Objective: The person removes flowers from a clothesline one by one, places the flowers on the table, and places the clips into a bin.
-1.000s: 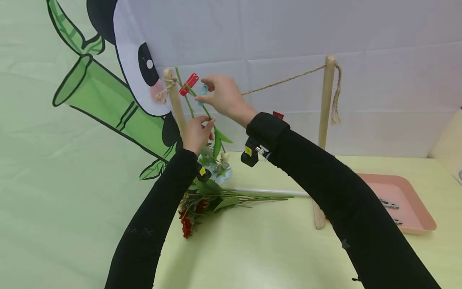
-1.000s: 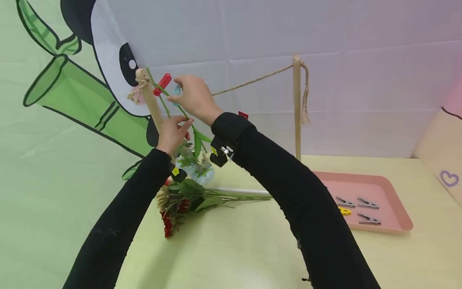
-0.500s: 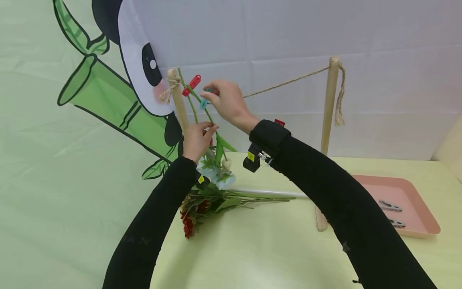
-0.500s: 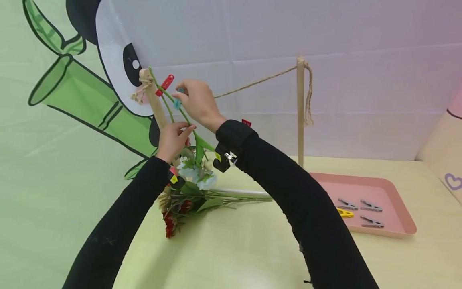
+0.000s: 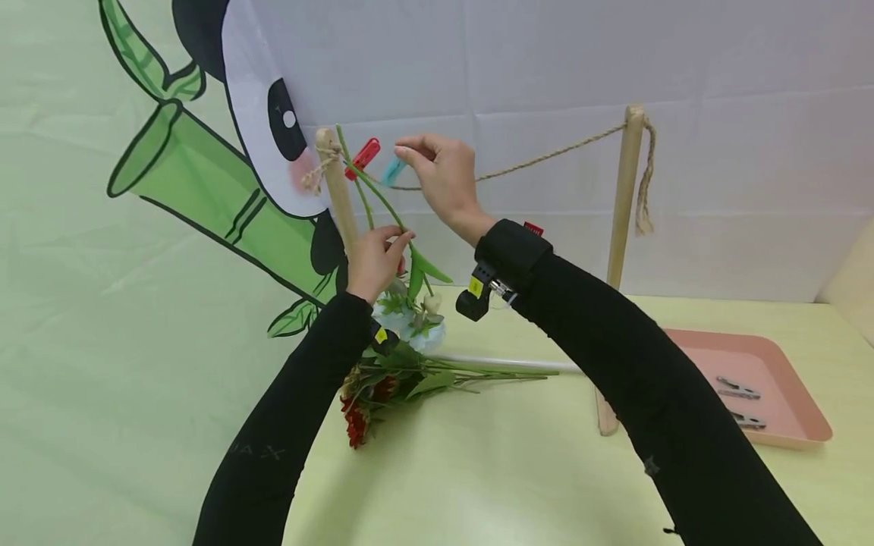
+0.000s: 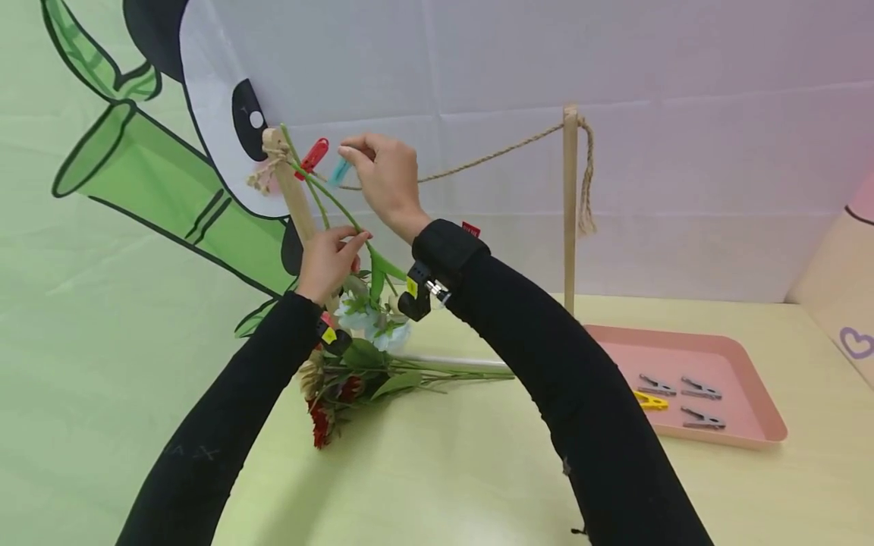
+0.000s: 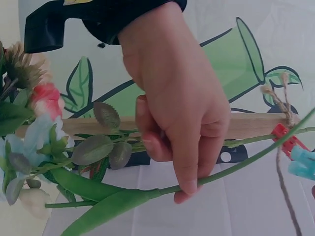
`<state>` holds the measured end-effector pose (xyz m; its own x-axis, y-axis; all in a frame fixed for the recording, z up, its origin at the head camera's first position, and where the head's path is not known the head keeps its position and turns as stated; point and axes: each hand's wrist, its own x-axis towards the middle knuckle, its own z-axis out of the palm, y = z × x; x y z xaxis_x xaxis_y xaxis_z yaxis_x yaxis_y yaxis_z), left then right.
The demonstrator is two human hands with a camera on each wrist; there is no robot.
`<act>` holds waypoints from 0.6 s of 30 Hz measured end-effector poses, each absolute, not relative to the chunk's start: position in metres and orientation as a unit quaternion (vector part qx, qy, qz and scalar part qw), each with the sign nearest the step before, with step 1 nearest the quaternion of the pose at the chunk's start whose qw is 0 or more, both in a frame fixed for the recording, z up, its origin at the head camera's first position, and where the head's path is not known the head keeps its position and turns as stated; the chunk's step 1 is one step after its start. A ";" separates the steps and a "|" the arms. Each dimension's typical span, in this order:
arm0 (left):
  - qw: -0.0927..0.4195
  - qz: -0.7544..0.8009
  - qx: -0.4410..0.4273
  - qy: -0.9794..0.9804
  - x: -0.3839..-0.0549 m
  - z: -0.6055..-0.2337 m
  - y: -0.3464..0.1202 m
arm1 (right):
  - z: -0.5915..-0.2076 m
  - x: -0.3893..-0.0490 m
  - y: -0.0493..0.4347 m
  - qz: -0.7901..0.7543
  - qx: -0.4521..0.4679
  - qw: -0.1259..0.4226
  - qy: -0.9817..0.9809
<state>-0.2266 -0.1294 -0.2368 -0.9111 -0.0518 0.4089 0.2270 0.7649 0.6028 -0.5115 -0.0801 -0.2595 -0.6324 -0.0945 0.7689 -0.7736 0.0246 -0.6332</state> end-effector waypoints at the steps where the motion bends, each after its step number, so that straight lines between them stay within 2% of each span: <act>1: 0.206 -0.341 -0.051 -0.916 -0.226 -0.236 -0.130 | -0.254 -0.508 -0.076 0.626 0.327 0.268 -0.656; 4: 0.204 -0.355 -0.066 -0.910 -0.223 -0.237 -0.131 | -0.220 -0.438 -0.037 0.648 0.317 0.238 -0.651; 6: 0.212 -0.362 -0.079 -0.904 -0.234 -0.248 -0.141 | -0.200 -0.387 -0.010 0.660 0.316 0.231 -0.641; 7: 0.215 -0.368 -0.089 -0.900 -0.239 -0.253 -0.145 | -0.200 -0.388 -0.007 0.664 0.321 0.238 -0.632; 8: 0.221 -0.371 -0.097 -0.897 -0.243 -0.258 -0.149 | -0.187 -0.348 0.011 0.666 0.322 0.244 -0.627; 11: 0.240 -0.373 -0.116 -0.889 -0.238 -0.255 -0.148 | -0.171 -0.281 0.040 0.674 0.331 0.270 -0.603; 12: 0.245 -0.376 -0.125 -0.885 -0.226 -0.247 -0.142 | -0.166 -0.259 0.050 0.668 0.333 0.277 -0.606; 15: 0.263 -0.373 -0.152 -0.877 -0.192 -0.221 -0.124 | -0.173 -0.232 0.070 0.648 0.362 0.321 -0.588; 18: 0.291 -0.353 -0.189 -0.869 -0.171 -0.208 -0.116 | -0.191 -0.220 0.091 0.632 0.386 0.371 -0.561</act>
<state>-0.1709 -0.1158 -0.2083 -0.7594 0.1236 0.6388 0.5344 0.6785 0.5040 -0.2198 0.0910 -0.1911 -0.4268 0.0356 0.9037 -0.9015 -0.0965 -0.4219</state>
